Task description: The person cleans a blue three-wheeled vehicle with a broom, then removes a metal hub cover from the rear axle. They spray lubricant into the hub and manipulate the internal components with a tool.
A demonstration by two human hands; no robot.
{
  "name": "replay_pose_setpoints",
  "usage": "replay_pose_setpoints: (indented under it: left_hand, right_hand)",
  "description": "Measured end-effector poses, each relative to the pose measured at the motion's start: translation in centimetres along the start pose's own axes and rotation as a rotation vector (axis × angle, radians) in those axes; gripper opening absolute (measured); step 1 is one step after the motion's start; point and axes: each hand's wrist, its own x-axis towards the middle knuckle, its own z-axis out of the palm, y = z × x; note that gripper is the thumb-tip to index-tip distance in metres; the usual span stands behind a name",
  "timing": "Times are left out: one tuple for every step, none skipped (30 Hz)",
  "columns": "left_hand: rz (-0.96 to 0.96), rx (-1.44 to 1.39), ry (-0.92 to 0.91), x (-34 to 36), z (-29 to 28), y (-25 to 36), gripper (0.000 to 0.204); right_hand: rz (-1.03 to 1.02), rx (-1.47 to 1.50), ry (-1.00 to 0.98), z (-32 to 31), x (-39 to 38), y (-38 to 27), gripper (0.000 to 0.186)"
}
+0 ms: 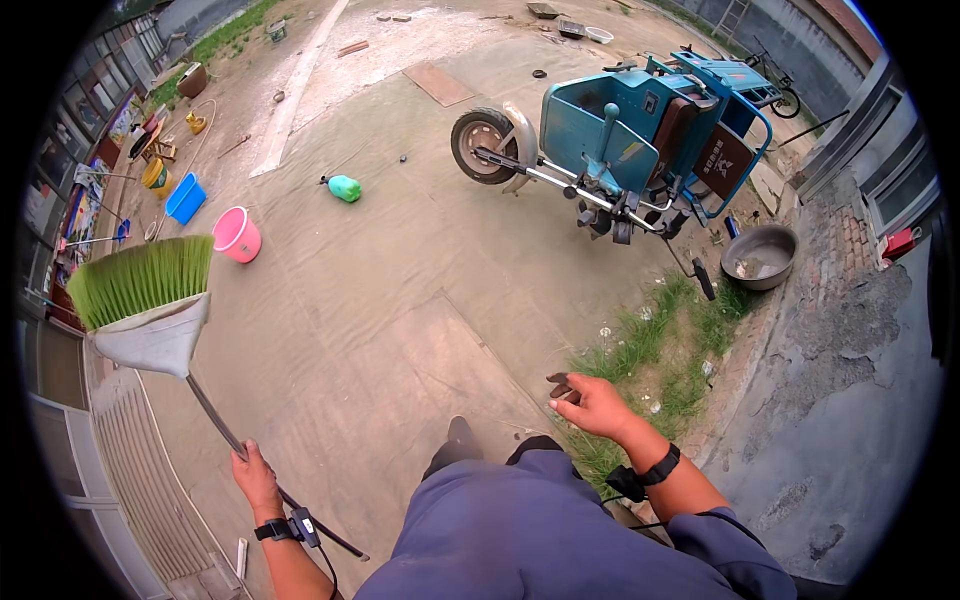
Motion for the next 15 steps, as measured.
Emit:
replay_pose_setpoints:
  left_hand:
    - [0.082,0.13,0.016,3.3,1.1,-0.9,0.024]
    - [0.164,0.253,0.028,6.2,2.5,-1.9,0.026]
    - [0.133,0.248,-0.025,8.2,5.0,-1.1,0.027]
    - [0.105,0.249,-0.07,9.5,7.7,0.2,0.029]
    - [0.076,0.252,-0.113,10.7,10.3,1.6,0.03]
    - [0.086,0.262,-0.141,12.0,12.8,2.6,0.029]
    - [0.096,0.272,-0.161,13.3,15.2,3.8,0.029]
    - [0.105,0.283,-0.178,14.6,17.4,4.8,0.029]
    - [0.151,0.291,-0.163,15.8,19.3,5.3,0.028]
    - [0.205,0.295,-0.146,17.4,21.2,6.0,0.028]
    - [0.259,0.299,-0.127,19.0,23.3,6.8,0.028]
    - [0.157,0.241,-0.133,20.0,25.3,8.3,0.027]
    - [0.046,0.19,-0.145,20.4,26.6,9.7,0.027]
    - [-0.066,0.14,-0.156,21.2,27.9,10.9,0.027]
    - [-0.044,0.131,-0.171,22.6,29.2,11.8,0.026]
  right_hand:
    - [0.01,-0.005,-0.001,-0.6,2.5,-0.8,0.044]
    - [0.023,-0.007,0.007,-1.2,4.8,-1.1,0.044]
    - [0.046,-0.016,0.022,-1.9,6.9,-1.0,0.044]
    - [0.063,-0.017,0.033,-2.4,9.2,-1.0,0.044]
    - [0.109,0.032,0.029,-3.2,11.5,-1.5,0.044]
    - [0.131,0.03,0.033,-4.0,14.0,-1.6,0.045]
    - [0.147,0.03,0.033,-4.7,16.8,-1.6,0.045]
    - [0.163,0.029,0.03,-5.3,19.7,-1.7,0.045]
    - [0.145,0.005,0.013,-5.8,22.8,-1.4,0.045]
    - [0.121,-0.017,0.0,-6.5,26.6,-1.1,0.045]
    - [0.096,-0.04,-0.013,-7.1,30.4,-0.8,0.044]
    - [0.088,-0.044,-0.004,-8.0,34.3,-1.1,0.044]
    - [0.092,-0.047,-0.002,-8.6,37.6,-1.7,0.045]
    - [0.097,-0.05,0.001,-9.3,40.8,-2.4,0.045]
    - [0.094,-0.067,-0.015,-10.3,44.3,-3.5,0.045]
